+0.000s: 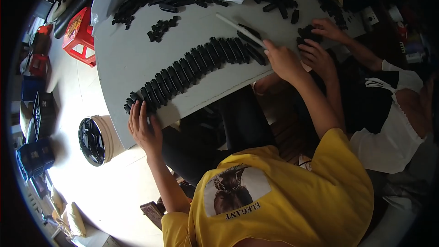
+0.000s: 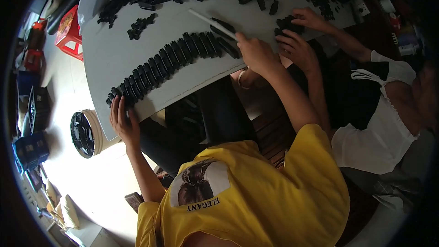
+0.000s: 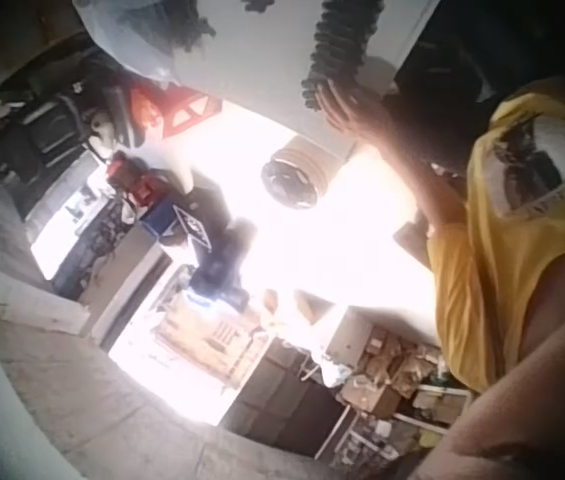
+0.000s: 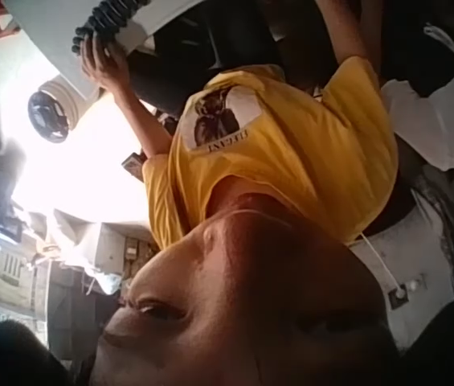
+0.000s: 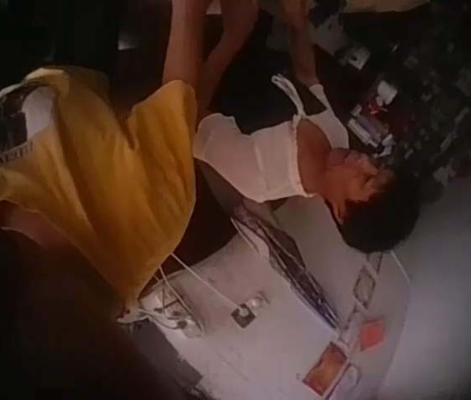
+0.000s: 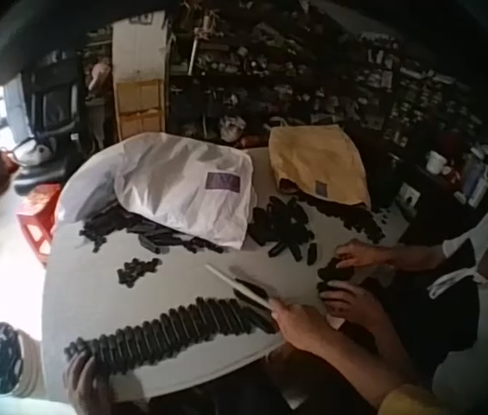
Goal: Assembling small black plastic hinge segments into a longer chain and using a rod to align them.
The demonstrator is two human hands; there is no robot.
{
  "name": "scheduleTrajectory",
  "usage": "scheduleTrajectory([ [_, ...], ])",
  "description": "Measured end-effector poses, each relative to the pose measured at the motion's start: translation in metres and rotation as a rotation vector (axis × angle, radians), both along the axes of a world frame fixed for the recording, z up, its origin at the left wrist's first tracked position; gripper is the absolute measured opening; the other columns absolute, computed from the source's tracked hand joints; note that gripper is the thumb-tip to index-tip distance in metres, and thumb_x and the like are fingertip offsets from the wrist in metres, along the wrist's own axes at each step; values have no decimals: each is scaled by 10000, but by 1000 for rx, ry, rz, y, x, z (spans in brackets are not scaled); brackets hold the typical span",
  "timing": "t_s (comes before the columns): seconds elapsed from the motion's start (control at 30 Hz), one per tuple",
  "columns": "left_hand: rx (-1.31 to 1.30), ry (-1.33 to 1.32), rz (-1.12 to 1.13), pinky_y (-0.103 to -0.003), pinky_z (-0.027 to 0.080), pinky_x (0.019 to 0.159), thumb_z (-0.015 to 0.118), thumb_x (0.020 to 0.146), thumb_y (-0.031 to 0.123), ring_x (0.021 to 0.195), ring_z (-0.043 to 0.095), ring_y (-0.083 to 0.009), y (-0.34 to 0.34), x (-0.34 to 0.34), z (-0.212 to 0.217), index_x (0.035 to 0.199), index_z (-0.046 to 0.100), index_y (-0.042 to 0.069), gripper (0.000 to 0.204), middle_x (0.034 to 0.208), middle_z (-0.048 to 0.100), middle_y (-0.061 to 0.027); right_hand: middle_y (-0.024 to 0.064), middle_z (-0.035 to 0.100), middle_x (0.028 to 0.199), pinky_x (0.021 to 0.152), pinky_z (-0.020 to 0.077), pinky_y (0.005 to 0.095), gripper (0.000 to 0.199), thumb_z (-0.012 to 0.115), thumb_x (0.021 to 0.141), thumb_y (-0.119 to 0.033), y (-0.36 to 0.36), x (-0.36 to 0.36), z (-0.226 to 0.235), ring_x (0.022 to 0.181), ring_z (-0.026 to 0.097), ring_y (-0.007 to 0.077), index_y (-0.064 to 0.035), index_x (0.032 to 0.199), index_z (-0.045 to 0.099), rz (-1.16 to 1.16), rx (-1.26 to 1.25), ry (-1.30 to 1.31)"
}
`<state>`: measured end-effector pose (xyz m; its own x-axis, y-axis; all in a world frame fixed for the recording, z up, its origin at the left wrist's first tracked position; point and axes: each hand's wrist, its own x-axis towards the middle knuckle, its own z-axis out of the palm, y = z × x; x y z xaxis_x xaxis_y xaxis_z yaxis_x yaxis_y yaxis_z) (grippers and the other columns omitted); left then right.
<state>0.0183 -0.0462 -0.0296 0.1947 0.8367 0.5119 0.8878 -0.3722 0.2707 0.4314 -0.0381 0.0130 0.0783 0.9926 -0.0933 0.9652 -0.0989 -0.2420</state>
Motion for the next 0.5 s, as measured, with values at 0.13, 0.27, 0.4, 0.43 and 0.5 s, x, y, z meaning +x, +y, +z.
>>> scheduleTrajectory([
  [0.13, -17, 10, -2, -420, 332, 1039, 553, 864, 129, 1272, 470, -298, -3, -6, 0, 1254, 583, 78, 395, 1312, 549, -126, 158, 630, 738, 587, 496, 340, 329, 492, 966, -195, -23, -5, 1, 646, 638, 296, -38, 1255, 490, -6, 351, 222],
  [0.27, 7, 1, -8, -418, 334, 1038, 556, 863, 135, 1271, 471, -291, 1, 2, -2, 1255, 582, 80, 398, 1312, 550, -123, 110, 562, 618, 525, 431, 349, 193, 550, 934, -199, -108, -1, -32, 527, 550, 254, -14, 882, 559, -119, 452, 646],
  [0.4, 11, 30, 21, -413, 338, 1035, 560, 860, 147, 1266, 475, -289, -4, -5, 3, 1252, 584, 81, 398, 1310, 551, -118, 60, 486, 589, 553, 415, 329, 282, 558, 937, -262, -227, -33, -90, 586, 480, 116, -26, 786, 544, -340, -47, 719],
  [0.43, 8, 30, 26, -413, 338, 1035, 560, 860, 147, 1266, 475, -289, -3, -4, 3, 1252, 584, 81, 398, 1310, 551, -118, 47, 501, 609, 568, 421, 331, 298, 543, 947, -271, -261, -37, -115, 603, 465, 109, -19, 789, 550, -432, -181, 712],
  [0.5, 14, 8, -1, -409, 341, 1032, 559, 858, 150, 1264, 477, -289, -1, -1, 1, 1251, 585, 82, 400, 1308, 552, -115, 39, 532, 663, 610, 429, 335, 311, 509, 965, -281, -313, -49, -158, 636, 453, 129, -10, 827, 575, -534, -82, 856],
])
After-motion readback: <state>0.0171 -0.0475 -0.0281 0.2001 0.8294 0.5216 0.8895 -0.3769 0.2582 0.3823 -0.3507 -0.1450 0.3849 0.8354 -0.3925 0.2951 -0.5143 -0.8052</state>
